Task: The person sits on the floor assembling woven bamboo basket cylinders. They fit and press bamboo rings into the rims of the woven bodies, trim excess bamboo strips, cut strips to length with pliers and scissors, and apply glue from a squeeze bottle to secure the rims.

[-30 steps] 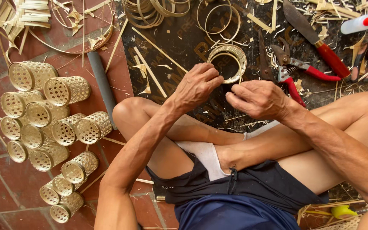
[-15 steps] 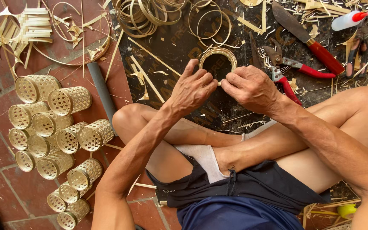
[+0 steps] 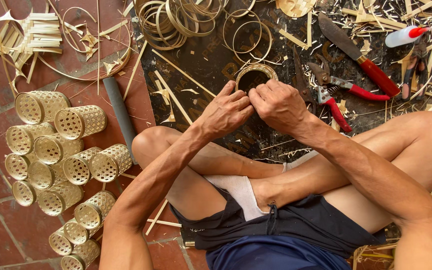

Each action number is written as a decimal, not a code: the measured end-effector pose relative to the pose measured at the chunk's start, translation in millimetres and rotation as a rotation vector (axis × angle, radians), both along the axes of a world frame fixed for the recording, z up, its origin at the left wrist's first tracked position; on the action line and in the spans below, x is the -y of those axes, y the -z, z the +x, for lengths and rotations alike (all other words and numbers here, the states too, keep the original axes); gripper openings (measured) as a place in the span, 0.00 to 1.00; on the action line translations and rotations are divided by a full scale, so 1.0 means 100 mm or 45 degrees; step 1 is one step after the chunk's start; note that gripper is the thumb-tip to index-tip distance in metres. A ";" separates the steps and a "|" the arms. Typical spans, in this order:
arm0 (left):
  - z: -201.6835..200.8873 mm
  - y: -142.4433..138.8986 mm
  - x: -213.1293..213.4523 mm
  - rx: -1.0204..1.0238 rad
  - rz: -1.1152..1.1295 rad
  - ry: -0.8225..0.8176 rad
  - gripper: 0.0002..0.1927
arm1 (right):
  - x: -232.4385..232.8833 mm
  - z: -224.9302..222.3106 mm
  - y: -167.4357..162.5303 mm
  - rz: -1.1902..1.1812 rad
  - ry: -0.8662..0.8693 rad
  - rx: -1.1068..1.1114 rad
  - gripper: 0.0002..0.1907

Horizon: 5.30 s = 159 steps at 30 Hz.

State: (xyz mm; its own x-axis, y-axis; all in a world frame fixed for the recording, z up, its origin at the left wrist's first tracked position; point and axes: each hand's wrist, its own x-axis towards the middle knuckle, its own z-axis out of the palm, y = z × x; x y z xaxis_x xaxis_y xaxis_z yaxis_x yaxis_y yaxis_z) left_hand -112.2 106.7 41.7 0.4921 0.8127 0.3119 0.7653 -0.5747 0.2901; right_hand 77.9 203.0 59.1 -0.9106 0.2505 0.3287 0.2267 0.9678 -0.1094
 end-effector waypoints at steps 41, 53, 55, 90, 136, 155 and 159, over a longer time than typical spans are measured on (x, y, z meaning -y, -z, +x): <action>0.64 -0.82 2.14 0.055 0.022 -0.084 0.16 | 1.56 0.89 -0.72 -0.322 -0.446 0.157 0.15; 0.57 -0.72 1.96 -0.060 -0.027 -0.024 0.17 | 1.39 0.88 -0.47 -0.363 -0.507 -0.005 0.09; 0.57 -0.69 1.94 -0.049 -0.054 0.004 0.16 | 1.35 0.88 -0.43 -0.371 -0.548 -0.009 0.10; 0.62 -0.71 1.92 0.105 -0.256 -0.253 0.12 | 1.24 0.76 -0.38 -0.300 -0.529 0.028 0.08; 0.49 -0.59 1.70 0.352 -0.346 0.045 0.03 | 1.12 0.59 -0.63 -0.484 -0.801 0.180 0.11; 0.54 -0.81 1.49 1.204 -0.747 -0.127 0.10 | 0.66 0.95 -0.69 -1.720 -0.562 0.000 0.09; 0.63 -0.64 1.42 1.525 -0.944 -0.700 0.11 | 0.66 0.92 -0.63 -0.999 0.131 -0.233 0.19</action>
